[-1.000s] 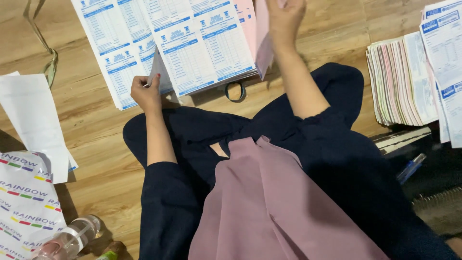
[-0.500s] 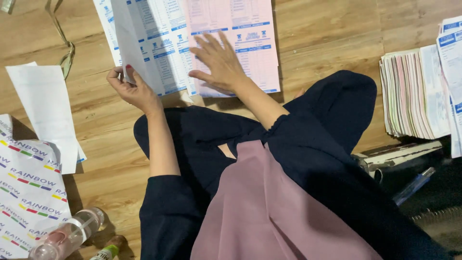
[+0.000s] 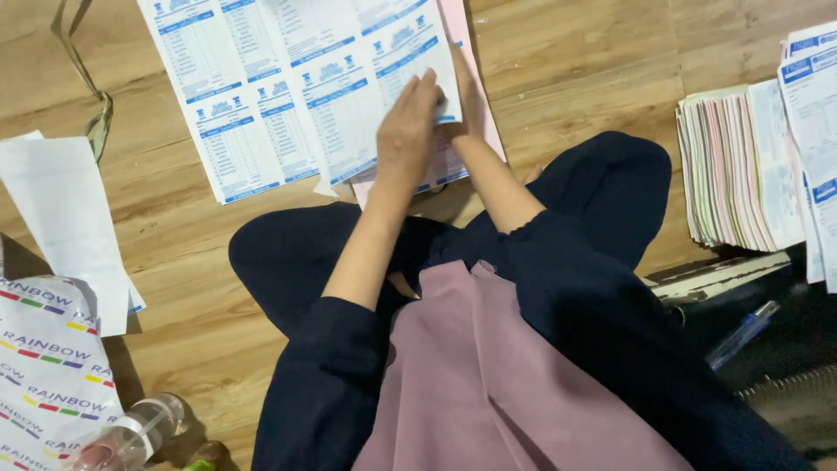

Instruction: Sorting through a large stack of printed paper forms and organizing them into separate piles on the floor.

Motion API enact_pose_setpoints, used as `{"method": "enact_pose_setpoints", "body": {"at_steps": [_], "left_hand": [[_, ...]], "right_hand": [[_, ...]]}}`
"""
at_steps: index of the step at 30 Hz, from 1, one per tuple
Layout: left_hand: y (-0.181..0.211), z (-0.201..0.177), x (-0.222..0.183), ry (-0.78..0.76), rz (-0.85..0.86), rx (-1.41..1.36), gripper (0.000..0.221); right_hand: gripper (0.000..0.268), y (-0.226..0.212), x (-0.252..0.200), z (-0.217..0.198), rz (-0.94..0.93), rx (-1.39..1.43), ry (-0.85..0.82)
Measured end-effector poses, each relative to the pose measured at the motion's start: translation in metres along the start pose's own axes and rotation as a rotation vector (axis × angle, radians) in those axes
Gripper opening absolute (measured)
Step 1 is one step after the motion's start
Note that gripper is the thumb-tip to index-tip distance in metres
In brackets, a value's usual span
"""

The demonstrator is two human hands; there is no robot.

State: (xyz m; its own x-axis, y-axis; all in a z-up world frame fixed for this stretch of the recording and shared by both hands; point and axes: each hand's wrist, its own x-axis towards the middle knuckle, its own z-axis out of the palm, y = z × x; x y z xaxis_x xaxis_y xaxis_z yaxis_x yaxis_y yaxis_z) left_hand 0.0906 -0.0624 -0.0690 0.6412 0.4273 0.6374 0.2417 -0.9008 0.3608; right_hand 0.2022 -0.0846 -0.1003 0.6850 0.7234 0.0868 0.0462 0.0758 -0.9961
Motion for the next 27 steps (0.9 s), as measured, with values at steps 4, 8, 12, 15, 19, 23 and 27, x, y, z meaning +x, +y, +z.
{"method": "enact_pose_setpoints", "body": {"at_steps": [4,8,12,15,19,23,27], "left_hand": [[0.017,0.002,-0.015,-0.274,-0.026,-0.080,0.019],[0.014,-0.029,0.005,-0.310,-0.053,-0.220,0.052],[-0.044,-0.038,0.027,-0.139,-0.405,-0.130,0.056],[-0.125,-0.030,0.028,0.000,-0.843,-0.186,0.064],[-0.172,-0.036,0.062,-0.071,-1.540,-0.516,0.079],[-0.159,-0.018,0.091,-0.252,-1.343,-0.746,0.074],[-0.159,-0.005,0.084,-0.188,-1.353,-0.617,0.091]], "right_hand": [[0.022,0.014,0.031,-0.044,0.149,0.266,0.371],[0.035,0.029,0.054,-0.077,0.151,-0.062,0.340],[0.034,0.036,0.085,-0.083,0.163,-0.342,0.174],[0.049,-0.009,0.097,-0.059,0.255,-0.389,0.062],[0.058,-0.032,0.120,-0.026,0.457,-0.320,-0.080],[0.067,-0.068,0.121,0.014,0.702,-0.340,-0.085],[0.069,-0.062,0.136,0.017,0.553,-0.428,-0.075]]}}
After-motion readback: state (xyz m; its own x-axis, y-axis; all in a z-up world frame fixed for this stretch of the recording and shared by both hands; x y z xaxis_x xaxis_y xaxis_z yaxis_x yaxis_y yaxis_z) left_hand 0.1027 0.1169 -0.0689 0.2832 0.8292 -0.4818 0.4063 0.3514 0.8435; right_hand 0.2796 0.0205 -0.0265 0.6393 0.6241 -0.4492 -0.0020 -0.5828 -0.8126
